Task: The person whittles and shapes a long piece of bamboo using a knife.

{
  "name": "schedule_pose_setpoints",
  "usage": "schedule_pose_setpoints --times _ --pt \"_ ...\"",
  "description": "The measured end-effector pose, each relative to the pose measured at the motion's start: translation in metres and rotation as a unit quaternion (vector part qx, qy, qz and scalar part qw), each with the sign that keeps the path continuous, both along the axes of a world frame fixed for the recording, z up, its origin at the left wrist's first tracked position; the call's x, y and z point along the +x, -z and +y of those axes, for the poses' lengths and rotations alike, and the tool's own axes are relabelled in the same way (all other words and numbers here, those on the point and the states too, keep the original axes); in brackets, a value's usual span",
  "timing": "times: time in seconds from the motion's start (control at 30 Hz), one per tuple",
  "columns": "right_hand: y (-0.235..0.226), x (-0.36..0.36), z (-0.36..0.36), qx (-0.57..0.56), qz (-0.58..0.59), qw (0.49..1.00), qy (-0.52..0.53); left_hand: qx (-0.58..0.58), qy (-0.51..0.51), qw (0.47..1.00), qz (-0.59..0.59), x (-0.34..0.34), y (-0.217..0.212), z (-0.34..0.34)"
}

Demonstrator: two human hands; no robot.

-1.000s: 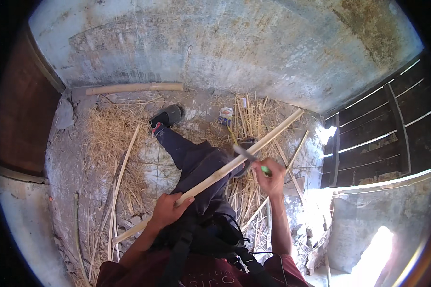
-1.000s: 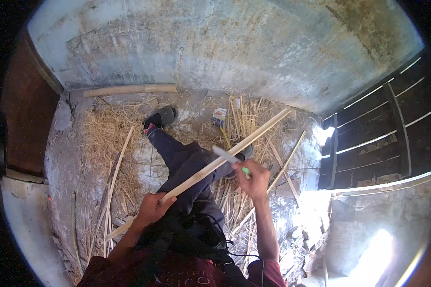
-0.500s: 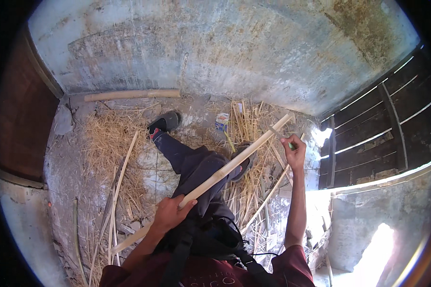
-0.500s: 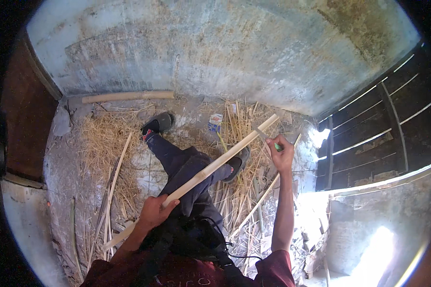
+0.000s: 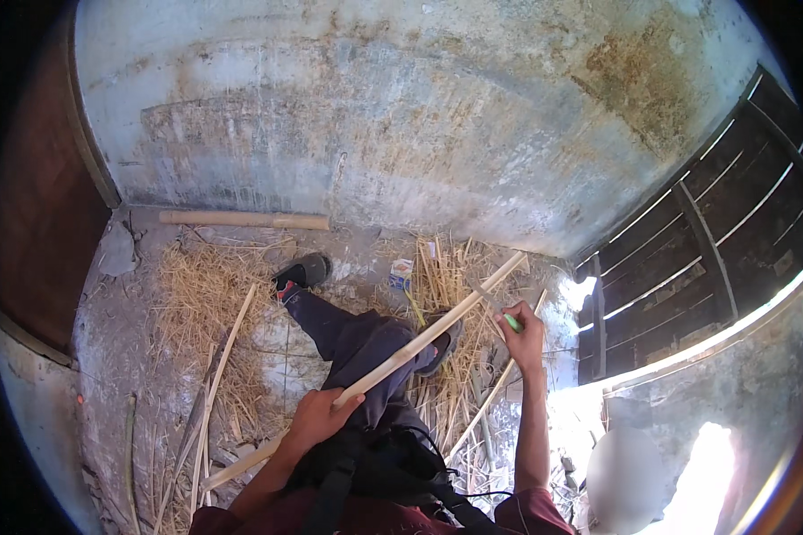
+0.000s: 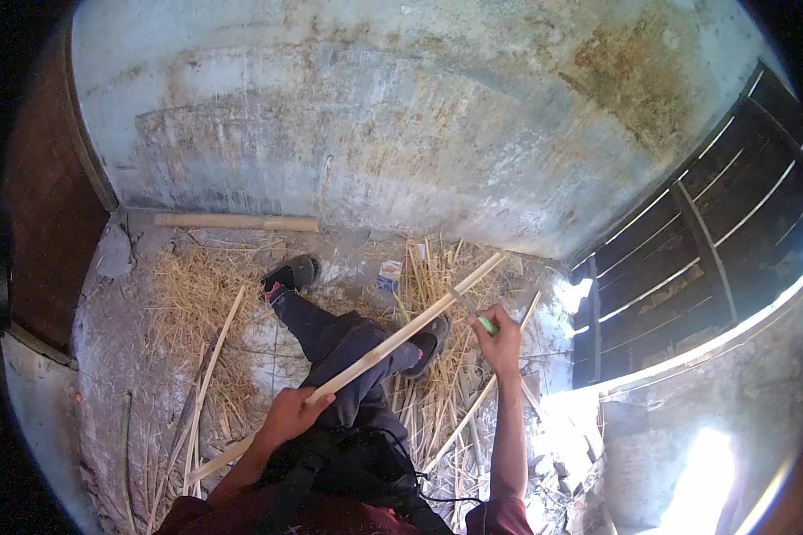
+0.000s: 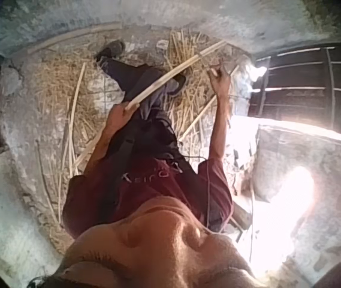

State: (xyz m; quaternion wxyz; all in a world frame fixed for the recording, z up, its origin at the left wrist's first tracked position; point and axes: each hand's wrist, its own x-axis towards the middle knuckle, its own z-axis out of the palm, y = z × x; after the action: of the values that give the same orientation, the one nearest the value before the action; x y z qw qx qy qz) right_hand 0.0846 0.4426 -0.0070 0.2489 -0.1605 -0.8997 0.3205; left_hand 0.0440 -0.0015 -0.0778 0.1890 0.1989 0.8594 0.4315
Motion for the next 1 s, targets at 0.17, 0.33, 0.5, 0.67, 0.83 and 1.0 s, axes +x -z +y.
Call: schedule_pose_setpoints --times 0.17,0.33,0.5,0.67,0.83,1.0 --pt "0.006 -0.003 -0.017 0.074 -0.076 0.993 0.053 -0.002 0.012 1.000 0.000 0.001 0.003 -0.005" --pt "0.013 -0.012 -0.008 0.158 -0.130 0.978 0.051 0.008 0.012 1.000 0.026 0.002 0.006 -0.003" --pt "0.029 -0.034 0.014 0.234 -0.157 0.955 0.095 -0.032 0.031 0.998 0.040 0.002 0.002 -0.001" --pt "0.044 -0.058 0.026 0.271 -0.174 0.941 0.105 -0.035 0.026 0.997 0.059 0.004 0.000 0.005" --pt "0.093 -0.080 0.076 0.275 -0.175 0.936 0.132 -0.041 0.028 0.991 0.123 0.007 0.006 0.007" --pt "0.172 -0.017 0.280 0.178 -0.298 0.889 0.299 -0.007 0.017 0.996 0.090 0.003 0.008 -0.006"
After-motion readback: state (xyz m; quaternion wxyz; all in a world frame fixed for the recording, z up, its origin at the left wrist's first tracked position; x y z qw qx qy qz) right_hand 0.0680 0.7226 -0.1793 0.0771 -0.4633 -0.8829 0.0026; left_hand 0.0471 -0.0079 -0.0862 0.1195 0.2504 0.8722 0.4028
